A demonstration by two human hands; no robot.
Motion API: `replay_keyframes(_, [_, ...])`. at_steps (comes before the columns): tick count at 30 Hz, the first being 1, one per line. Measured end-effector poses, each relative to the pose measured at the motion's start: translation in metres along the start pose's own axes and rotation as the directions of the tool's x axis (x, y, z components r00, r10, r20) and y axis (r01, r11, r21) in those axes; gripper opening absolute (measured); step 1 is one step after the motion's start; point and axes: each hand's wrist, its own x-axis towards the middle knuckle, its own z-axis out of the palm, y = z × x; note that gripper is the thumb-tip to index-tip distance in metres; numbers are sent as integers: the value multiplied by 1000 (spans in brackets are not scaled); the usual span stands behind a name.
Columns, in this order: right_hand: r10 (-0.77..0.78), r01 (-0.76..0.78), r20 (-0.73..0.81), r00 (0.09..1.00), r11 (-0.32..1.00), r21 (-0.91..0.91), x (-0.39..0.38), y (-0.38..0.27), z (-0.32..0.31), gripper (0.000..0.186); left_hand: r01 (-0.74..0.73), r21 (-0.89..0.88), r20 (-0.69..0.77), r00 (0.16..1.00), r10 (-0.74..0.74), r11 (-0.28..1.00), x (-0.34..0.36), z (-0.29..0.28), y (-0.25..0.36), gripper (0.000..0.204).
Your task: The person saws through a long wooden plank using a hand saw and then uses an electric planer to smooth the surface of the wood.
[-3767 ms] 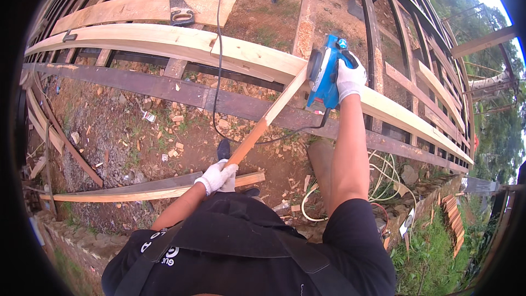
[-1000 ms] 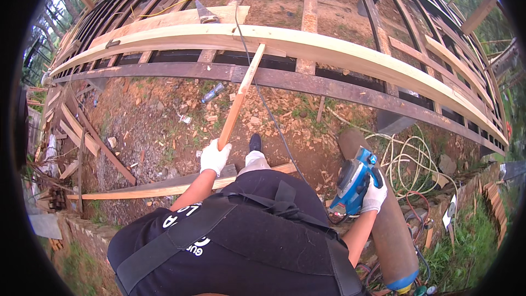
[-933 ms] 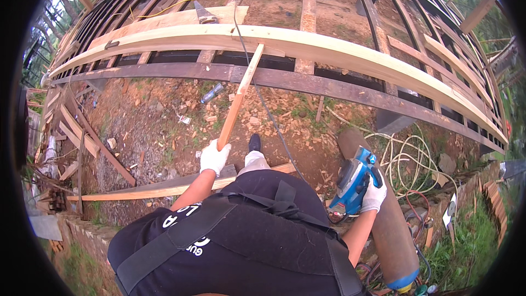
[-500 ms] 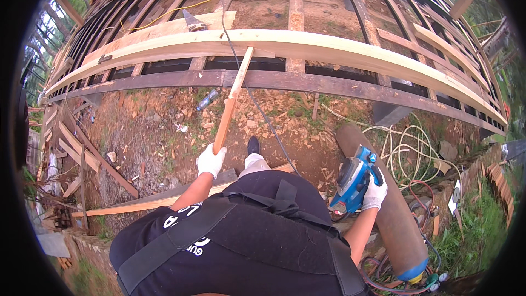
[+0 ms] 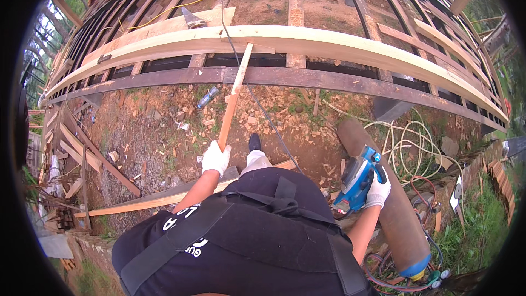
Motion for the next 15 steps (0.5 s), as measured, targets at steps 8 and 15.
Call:
replay_keyframes(8, [-161, 173, 110, 981, 979, -112, 44, 31, 13, 36, -56, -3, 13, 998, 56, 998, 12, -39, 19, 48])
replay_keyframes(15, [74, -65, 196, 978, 997, -51, 8, -27, 44, 34, -9, -36, 94, 996, 12, 999, 23, -5, 11, 55])
